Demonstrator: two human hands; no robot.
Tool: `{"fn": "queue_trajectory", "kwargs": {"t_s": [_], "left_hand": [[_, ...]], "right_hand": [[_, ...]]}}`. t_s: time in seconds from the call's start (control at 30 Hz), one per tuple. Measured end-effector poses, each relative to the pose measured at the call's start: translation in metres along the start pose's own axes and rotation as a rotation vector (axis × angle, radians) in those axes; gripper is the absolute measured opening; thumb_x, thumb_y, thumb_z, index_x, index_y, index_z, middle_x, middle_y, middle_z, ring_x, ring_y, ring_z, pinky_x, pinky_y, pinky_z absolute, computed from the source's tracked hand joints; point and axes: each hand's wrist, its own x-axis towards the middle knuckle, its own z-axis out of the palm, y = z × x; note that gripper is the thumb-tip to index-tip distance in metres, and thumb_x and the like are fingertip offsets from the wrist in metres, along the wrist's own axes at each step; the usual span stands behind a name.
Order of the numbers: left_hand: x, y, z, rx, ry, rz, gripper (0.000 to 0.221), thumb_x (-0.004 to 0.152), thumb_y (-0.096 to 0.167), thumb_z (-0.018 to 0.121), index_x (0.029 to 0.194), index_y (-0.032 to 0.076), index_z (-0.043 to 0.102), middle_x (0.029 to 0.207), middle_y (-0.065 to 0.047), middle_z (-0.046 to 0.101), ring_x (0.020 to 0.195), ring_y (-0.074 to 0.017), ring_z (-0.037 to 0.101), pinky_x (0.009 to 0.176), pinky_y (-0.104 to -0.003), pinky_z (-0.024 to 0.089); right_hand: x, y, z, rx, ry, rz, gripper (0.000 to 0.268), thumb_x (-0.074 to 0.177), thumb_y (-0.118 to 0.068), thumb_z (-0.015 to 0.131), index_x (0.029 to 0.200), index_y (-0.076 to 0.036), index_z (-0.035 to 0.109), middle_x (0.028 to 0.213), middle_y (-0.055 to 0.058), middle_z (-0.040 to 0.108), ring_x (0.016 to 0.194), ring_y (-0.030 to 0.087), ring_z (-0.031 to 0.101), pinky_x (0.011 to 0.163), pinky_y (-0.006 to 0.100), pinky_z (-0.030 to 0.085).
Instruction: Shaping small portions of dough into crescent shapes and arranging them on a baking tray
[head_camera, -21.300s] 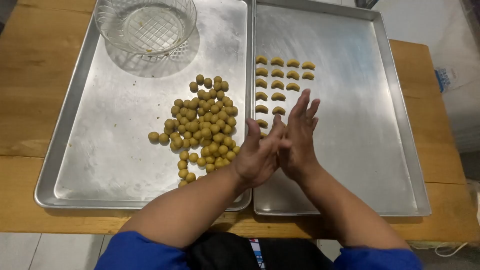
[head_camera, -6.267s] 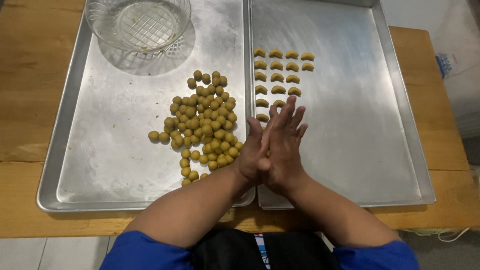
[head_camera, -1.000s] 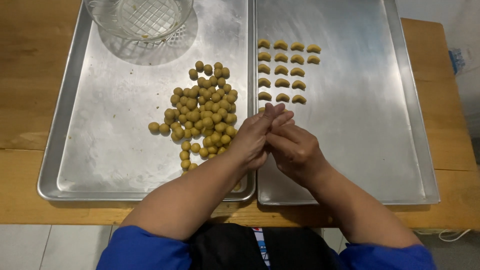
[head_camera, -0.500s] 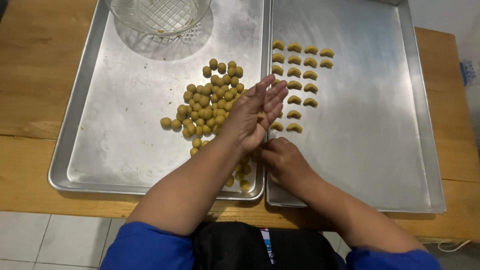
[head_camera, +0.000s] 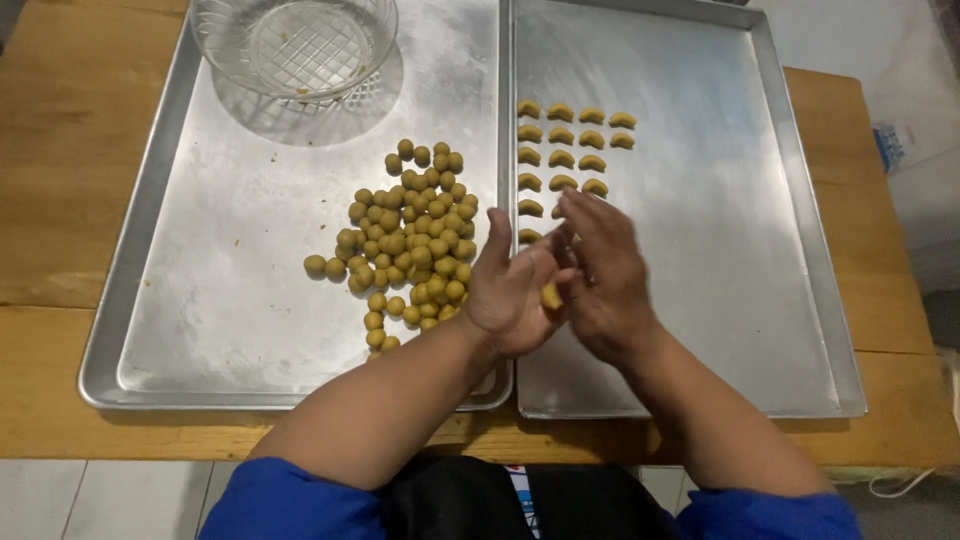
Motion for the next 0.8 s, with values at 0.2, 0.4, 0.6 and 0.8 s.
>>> {"fn": "queue_trajectory", "kwargs": {"t_s": [0.2, 0.4, 0.6, 0.8], "left_hand": [[-0.013, 0.002, 0.025, 0.132, 0.113, 0.086, 0.076, 0.091, 0.081, 0.042, 0.116, 0.013, 0.067, 0.108, -0.001, 0.073, 0.115, -0.0202, 0.065, 0.113, -0.034, 0.043], [-0.009, -0.012, 0.021, 0.331, 0.034, 0.012, 0.081, 0.095, 0.081, 0.032, 0.131, 0.013, 0.058, 0.116, -0.004, 0.068, 0.113, -0.0167, 0.063, 0.109, -0.036, 0.044], [-0.010, -0.006, 0.010, 0.081, -0.137, -0.057, 0.085, 0.086, 0.090, 0.039, 0.138, 0.026, 0.058, 0.133, -0.004, 0.062, 0.128, -0.0242, 0.059, 0.120, -0.047, 0.037], [-0.020, -0.012, 0.053, 0.154, -0.038, -0.117, 0.083, 0.098, 0.077, 0.037, 0.138, 0.006, 0.056, 0.124, -0.008, 0.067, 0.118, -0.0138, 0.063, 0.107, -0.023, 0.044]], "right_hand": [[-0.030, -0.014, 0.051, -0.212, -0.139, -0.192, 0.103, 0.095, -0.079, 0.007, 0.164, -0.003, 0.012, 0.172, 0.014, 0.008, 0.157, 0.037, -0.003, 0.123, 0.056, -0.014], [-0.018, 0.001, 0.042, -0.269, -0.107, 0.143, 0.118, 0.085, -0.088, -0.002, 0.165, -0.001, -0.007, 0.169, 0.024, -0.019, 0.153, 0.046, -0.021, 0.121, 0.065, -0.008], [-0.081, 0.038, 0.060, -0.524, -0.246, 0.056, 0.134, 0.075, -0.096, -0.001, 0.160, 0.008, -0.005, 0.166, 0.033, -0.013, 0.152, 0.051, -0.017, 0.116, 0.071, 0.002], [-0.038, 0.005, 0.045, -0.354, -0.088, 0.132, 0.137, 0.073, -0.098, 0.003, 0.159, 0.008, -0.014, 0.166, 0.030, -0.020, 0.151, 0.046, -0.025, 0.120, 0.061, -0.014]]}}
